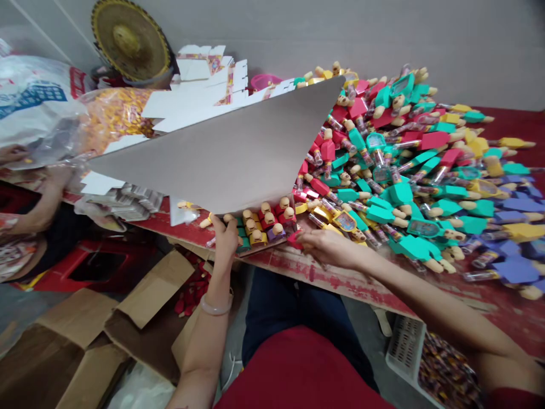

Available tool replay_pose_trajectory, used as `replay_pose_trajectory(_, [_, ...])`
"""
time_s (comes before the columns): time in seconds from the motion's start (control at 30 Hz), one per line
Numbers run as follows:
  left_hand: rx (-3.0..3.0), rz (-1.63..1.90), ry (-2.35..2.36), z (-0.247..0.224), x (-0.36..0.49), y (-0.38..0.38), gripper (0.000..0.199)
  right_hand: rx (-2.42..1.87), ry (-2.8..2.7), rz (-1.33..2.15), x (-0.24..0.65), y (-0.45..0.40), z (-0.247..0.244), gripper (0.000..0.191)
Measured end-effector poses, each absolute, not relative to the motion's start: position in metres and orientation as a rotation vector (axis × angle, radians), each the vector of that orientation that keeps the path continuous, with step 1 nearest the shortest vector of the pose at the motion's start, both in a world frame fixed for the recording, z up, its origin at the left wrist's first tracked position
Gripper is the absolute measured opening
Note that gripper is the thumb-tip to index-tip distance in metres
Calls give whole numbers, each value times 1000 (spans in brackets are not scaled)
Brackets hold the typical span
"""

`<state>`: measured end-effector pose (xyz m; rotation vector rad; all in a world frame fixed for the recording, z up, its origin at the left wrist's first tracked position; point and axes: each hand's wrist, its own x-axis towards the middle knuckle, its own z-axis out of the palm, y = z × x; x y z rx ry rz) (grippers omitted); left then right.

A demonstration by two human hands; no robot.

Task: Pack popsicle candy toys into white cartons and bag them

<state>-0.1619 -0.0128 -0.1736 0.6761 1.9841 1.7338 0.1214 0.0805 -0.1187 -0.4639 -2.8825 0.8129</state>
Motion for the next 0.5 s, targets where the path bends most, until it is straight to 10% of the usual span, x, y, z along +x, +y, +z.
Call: replay_pose_trajectory(0.5, [733, 1799, 1886, -121, -166, -14, 39, -729, -2225, 906, 94, 82, -158, 23])
